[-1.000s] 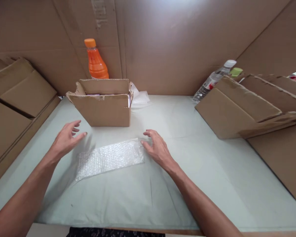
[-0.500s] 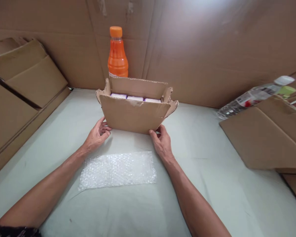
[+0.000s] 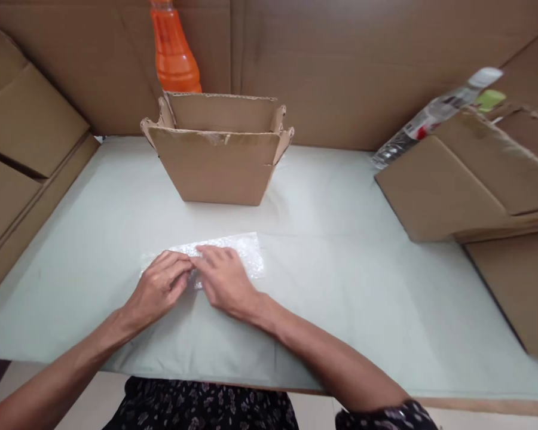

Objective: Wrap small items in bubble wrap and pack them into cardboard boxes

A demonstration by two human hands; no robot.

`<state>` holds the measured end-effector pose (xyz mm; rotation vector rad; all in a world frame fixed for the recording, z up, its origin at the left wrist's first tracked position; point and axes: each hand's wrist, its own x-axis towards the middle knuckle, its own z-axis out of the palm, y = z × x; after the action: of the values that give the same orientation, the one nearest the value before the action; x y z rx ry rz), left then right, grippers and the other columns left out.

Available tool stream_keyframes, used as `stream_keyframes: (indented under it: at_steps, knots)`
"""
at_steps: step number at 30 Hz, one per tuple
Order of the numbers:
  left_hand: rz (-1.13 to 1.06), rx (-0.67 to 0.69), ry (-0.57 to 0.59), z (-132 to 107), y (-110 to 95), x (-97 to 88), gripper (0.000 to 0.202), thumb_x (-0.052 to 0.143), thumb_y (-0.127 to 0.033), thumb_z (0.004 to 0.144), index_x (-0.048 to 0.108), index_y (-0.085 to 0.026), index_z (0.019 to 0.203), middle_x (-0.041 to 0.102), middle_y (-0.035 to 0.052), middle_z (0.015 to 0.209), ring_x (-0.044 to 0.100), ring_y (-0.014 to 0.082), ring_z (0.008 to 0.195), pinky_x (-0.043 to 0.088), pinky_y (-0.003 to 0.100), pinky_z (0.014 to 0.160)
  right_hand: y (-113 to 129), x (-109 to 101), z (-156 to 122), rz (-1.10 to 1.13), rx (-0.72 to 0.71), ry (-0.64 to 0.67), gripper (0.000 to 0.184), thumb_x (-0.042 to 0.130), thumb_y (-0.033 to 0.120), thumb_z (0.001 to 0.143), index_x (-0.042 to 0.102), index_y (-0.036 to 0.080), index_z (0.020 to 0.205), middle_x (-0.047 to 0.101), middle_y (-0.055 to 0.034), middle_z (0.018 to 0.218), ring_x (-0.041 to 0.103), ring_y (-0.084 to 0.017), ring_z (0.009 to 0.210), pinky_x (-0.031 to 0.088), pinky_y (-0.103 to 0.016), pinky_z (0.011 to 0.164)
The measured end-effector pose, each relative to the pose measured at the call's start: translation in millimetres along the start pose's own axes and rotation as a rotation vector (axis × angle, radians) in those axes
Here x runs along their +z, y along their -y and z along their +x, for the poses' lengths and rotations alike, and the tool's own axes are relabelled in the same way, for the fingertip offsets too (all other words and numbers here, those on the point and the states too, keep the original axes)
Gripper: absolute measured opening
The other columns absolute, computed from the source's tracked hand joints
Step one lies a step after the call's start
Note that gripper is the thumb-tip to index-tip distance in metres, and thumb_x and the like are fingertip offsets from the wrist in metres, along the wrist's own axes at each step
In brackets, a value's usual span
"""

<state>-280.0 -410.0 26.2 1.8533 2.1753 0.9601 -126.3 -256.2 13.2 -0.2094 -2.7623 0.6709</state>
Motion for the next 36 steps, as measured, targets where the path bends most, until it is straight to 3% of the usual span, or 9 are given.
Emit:
stream_keyframes:
  at_steps: [3, 10, 15, 18, 23, 27, 30, 33, 36]
  knots:
    - [-0.024, -0.053, -0.004, -5, 14, 11.4, 0.025, 0.049, -0.007, 0.089, 0.069, -0.020, 0.092, 0.072, 0.0066, 0.097, 0.065, 0.0223, 0.096, 0.053, 0.038, 0.087, -4, 8, -10, -0.052, -0.059, 0.117, 0.039, 0.051, 0.025, 0.099, 0.062, 0.020, 0.137, 0.059, -0.0129, 0.149, 0.054, -0.028, 0.137, 0.044, -0.051, 0.112]
    - [-0.219, -0.128, 0.056, -10, 24, -4.8, 0.021, 0.052, -0.018, 0.090, 0.071, -0.022, 0.098, 0.072, 0.0076, 0.114, 0.066, 0.0225, 0.111, 0.053, 0.040, 0.098, -67, -56, -87, -0.222, 0.405, -0.162, 0.032, 0.046, 0.033, 0.099, 0.074, 0.023, 0.112, 0.072, -0.0111, 0.129, 0.065, -0.032, 0.121, 0.047, -0.053, 0.100]
    - [0.192, -0.310, -0.153, -17, 32, -18.5, 0.029, 0.053, -0.030, 0.090, 0.070, -0.018, 0.111, 0.064, 0.0167, 0.132, 0.056, 0.0344, 0.128, 0.046, 0.054, 0.108, -67, -53, -51, -0.215, 0.508, -0.161, 0.037, 0.057, 0.041, 0.092, 0.070, 0.020, 0.119, 0.067, -0.0152, 0.136, 0.059, -0.038, 0.126, 0.044, -0.056, 0.102]
    - [0.343, -0.414, -0.151, -28, 42, -17.0, 0.032, 0.057, -0.037, 0.087, 0.069, -0.017, 0.109, 0.060, 0.0208, 0.136, 0.051, 0.0399, 0.133, 0.042, 0.059, 0.110, -61, -37, -27, -0.146, 0.488, -0.148, 0.025, 0.060, 0.036, 0.088, 0.071, 0.019, 0.103, 0.065, -0.0165, 0.138, 0.057, -0.038, 0.128, 0.043, -0.057, 0.103]
    - [0.137, -0.446, -0.234, -38, 30, -8.2, 0.010, 0.054, -0.030, 0.086, 0.062, -0.022, 0.087, 0.068, 0.0132, 0.126, 0.059, 0.0320, 0.126, 0.047, 0.051, 0.107, -51, -33, -36, 0.096, 0.476, -0.275, 0.015, 0.055, 0.032, 0.089, 0.064, 0.022, 0.083, 0.075, -0.0105, 0.113, 0.067, -0.030, 0.110, 0.048, -0.051, 0.100]
    - [-0.083, -0.603, -0.257, -37, 8, -9.3, 0.051, 0.061, -0.043, 0.087, 0.056, -0.021, 0.132, 0.074, 0.0092, 0.110, 0.071, 0.0242, 0.090, 0.057, 0.039, 0.082, -49, -46, -57, 0.418, 0.606, -0.327, 0.041, 0.056, 0.049, 0.092, 0.063, 0.019, 0.120, 0.074, -0.0070, 0.095, 0.070, -0.022, 0.084, 0.056, -0.038, 0.079]
    - [-0.144, -0.579, -0.200, -40, 4, -4.6, 0.067, 0.057, -0.042, 0.089, 0.044, -0.021, 0.150, 0.073, 0.0102, 0.119, 0.071, 0.0222, 0.095, 0.057, 0.037, 0.086, -47, -47, -62, 0.449, 0.584, -0.218, 0.063, 0.064, 0.044, 0.087, 0.053, 0.021, 0.145, 0.074, -0.0057, 0.102, 0.070, -0.019, 0.077, 0.059, -0.036, 0.076]
    - [-0.237, -0.494, -0.174, -37, 7, -0.1, 0.047, 0.049, -0.035, 0.089, 0.062, -0.022, 0.133, 0.076, 0.0068, 0.111, 0.073, 0.0213, 0.096, 0.058, 0.037, 0.090, -40, -46, -55, 0.393, 0.475, -0.062, 0.036, 0.059, 0.035, 0.088, 0.073, 0.026, 0.120, 0.077, -0.0054, 0.105, 0.074, -0.023, 0.088, 0.061, -0.041, 0.082]
    - [-0.279, -0.426, -0.248, -15, 5, -17.1, 0.028, 0.051, -0.033, 0.089, 0.071, -0.025, 0.106, 0.077, 0.0027, 0.098, 0.073, 0.0220, 0.089, 0.060, 0.039, 0.085, -29, -66, -35, 0.332, 0.348, -0.105, 0.025, 0.055, 0.033, 0.092, 0.078, 0.027, 0.099, 0.079, -0.0049, 0.105, 0.075, -0.026, 0.098, 0.061, -0.046, 0.090]
